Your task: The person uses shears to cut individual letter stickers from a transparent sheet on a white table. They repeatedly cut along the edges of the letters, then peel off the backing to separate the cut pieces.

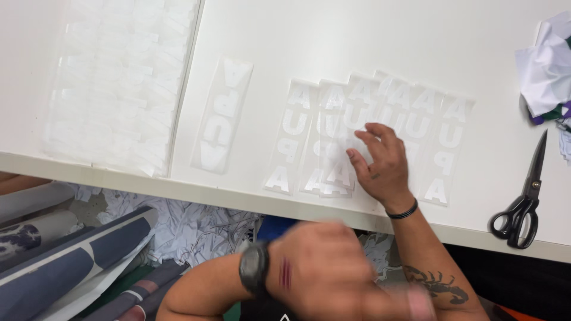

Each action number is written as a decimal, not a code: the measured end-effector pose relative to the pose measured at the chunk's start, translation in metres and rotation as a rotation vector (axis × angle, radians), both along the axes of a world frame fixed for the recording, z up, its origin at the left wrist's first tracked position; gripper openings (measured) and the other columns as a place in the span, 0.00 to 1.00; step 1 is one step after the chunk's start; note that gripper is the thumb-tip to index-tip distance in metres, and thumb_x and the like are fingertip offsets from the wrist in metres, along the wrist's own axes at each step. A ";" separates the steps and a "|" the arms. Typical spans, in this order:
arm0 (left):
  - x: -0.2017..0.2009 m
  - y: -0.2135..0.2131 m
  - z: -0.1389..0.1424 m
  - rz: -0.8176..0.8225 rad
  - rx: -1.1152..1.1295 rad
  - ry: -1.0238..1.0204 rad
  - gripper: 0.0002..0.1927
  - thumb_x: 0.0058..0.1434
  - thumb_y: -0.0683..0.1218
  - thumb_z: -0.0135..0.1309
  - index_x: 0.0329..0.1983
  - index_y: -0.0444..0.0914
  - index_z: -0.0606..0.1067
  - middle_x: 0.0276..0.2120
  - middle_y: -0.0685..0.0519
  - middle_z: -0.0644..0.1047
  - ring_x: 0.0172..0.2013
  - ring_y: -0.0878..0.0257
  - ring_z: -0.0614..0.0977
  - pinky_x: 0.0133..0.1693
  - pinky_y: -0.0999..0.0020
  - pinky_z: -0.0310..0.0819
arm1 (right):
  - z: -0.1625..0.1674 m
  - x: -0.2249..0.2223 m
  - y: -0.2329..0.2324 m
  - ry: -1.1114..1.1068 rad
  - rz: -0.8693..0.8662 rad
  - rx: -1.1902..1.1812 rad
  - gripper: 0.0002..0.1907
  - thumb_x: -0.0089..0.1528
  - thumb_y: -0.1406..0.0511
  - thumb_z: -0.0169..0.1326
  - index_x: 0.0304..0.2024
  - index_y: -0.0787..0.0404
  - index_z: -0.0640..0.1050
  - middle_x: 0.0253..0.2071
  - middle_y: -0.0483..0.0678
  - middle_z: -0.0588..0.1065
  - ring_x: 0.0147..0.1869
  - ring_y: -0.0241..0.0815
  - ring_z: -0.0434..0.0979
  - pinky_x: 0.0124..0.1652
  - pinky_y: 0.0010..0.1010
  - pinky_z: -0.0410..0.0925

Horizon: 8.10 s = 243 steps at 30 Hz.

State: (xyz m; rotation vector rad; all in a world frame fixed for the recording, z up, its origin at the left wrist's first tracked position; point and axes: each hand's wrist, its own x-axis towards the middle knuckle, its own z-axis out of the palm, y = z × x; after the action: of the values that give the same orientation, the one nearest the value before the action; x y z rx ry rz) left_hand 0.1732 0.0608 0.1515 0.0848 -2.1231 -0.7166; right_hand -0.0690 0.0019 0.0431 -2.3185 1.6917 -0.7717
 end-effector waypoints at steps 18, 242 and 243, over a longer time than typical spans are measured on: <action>0.040 -0.202 -0.122 0.593 0.902 -0.709 0.08 0.64 0.45 0.57 0.44 0.39 0.77 0.38 0.51 0.81 0.39 0.61 0.81 0.44 0.65 0.77 | 0.005 0.039 0.014 -0.317 -0.135 0.148 0.17 0.61 0.64 0.62 0.51 0.62 0.79 0.53 0.53 0.75 0.57 0.48 0.77 0.53 0.36 0.72; 0.089 -0.028 -0.158 1.605 0.469 -0.771 0.47 0.44 0.60 0.67 0.64 0.34 0.66 0.59 0.37 0.66 0.58 0.40 0.69 0.53 0.41 0.63 | 0.005 0.202 -0.195 0.003 0.419 0.274 0.31 0.57 0.67 0.65 0.62 0.59 0.71 0.45 0.49 0.75 0.50 0.47 0.74 0.51 0.39 0.69; 0.089 -0.028 -0.161 1.601 0.466 -0.770 0.45 0.48 0.58 0.66 0.67 0.35 0.65 0.60 0.39 0.67 0.59 0.43 0.69 0.54 0.44 0.65 | 0.004 0.202 -0.195 -0.024 0.435 0.279 0.30 0.58 0.67 0.64 0.63 0.59 0.71 0.46 0.49 0.75 0.50 0.47 0.74 0.51 0.39 0.69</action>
State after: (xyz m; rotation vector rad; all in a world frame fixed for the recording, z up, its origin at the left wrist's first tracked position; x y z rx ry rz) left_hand 0.2618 0.0327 -0.0091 2.2555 -1.6484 -0.0977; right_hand 0.1330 -0.1928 0.0474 -2.3365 1.1308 -0.4433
